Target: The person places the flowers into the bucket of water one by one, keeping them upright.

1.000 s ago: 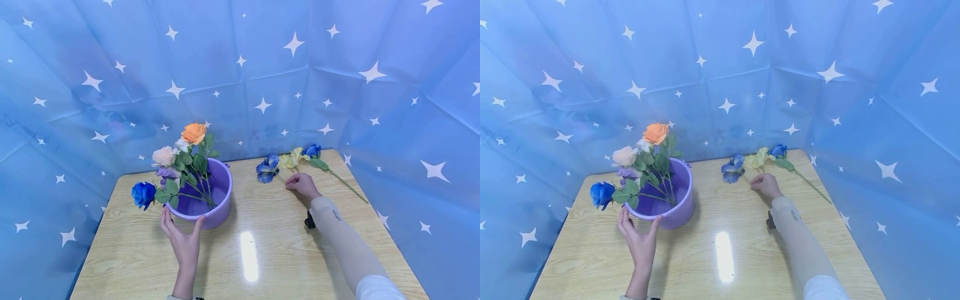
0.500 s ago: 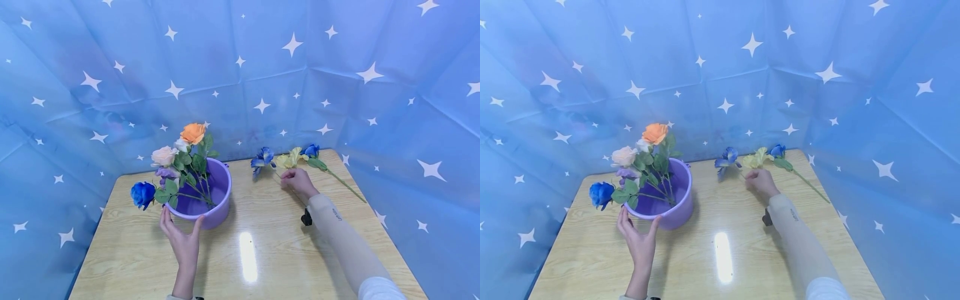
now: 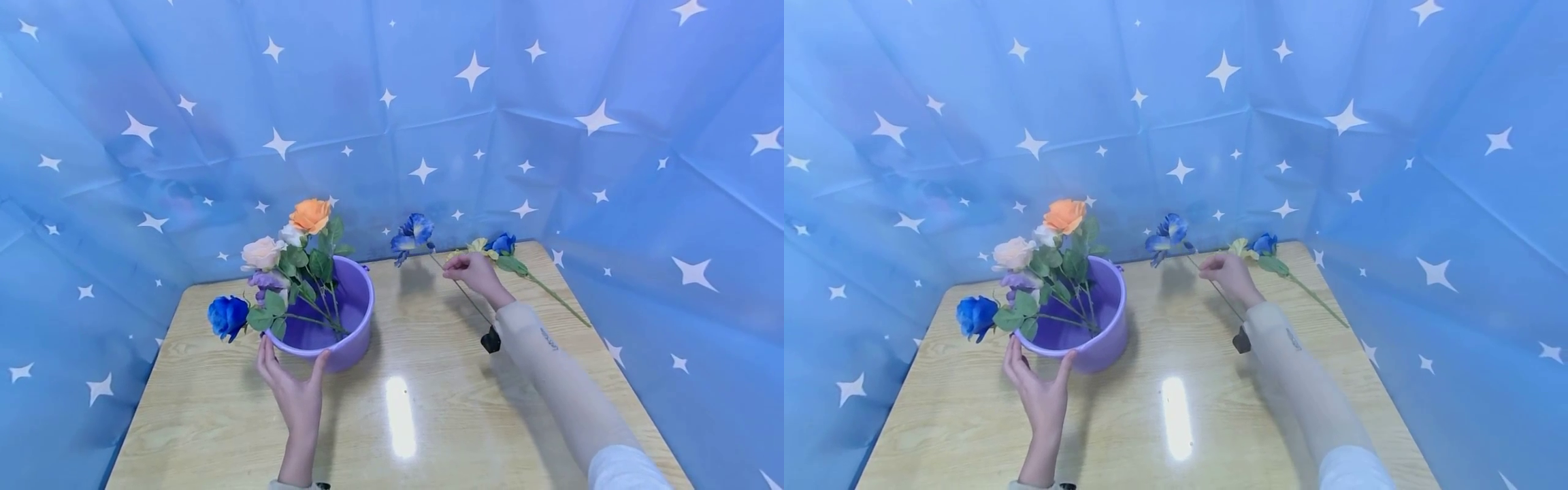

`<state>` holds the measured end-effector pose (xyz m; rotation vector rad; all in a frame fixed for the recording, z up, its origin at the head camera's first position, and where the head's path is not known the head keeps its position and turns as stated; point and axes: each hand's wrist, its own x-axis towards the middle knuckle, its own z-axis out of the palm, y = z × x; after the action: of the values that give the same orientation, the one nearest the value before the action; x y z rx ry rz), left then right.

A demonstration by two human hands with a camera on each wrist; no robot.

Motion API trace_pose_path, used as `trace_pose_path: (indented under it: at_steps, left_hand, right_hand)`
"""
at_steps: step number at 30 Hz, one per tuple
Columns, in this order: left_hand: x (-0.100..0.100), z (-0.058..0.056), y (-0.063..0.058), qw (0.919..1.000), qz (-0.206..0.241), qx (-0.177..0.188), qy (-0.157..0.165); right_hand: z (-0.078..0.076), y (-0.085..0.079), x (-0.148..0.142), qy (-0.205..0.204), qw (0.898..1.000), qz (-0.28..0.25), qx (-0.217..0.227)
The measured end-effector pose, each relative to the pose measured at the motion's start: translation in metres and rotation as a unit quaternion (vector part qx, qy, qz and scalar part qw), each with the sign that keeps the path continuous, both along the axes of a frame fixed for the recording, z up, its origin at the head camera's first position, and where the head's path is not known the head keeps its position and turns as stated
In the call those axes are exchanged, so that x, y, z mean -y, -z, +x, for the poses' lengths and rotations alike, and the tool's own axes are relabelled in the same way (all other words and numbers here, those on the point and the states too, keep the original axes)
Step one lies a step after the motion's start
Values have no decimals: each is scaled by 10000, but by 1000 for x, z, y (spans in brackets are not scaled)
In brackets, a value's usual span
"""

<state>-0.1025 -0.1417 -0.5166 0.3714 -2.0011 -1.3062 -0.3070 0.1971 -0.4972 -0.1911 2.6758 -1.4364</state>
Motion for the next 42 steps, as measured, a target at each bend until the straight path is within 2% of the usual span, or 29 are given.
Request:
trace_pose_path:
  at_steps: [12,18,28,34,42]
  left_hand:
    - [3,-3,3,10000,52,-24,-15]
    - [4,-2,3,10000,64,15,-47]
    - [4,-5,4,9999,72,29,75]
    - [4,-8,4,9999,14,34,103]
    - [5,-6,3,9999,-149,18,37]
  right_hand:
    - [-11,-54,40,-322,9989,-281,-181]
    - [-15,-74,70,-590,9965,-493,-336]
    - [-14,-109,114,-925,9905,-773,-663]
    - [-12,-129,143,-1159,9848,-1004,-812]
    - [-8,-148,191,-1662,9705,-1381,-1072]
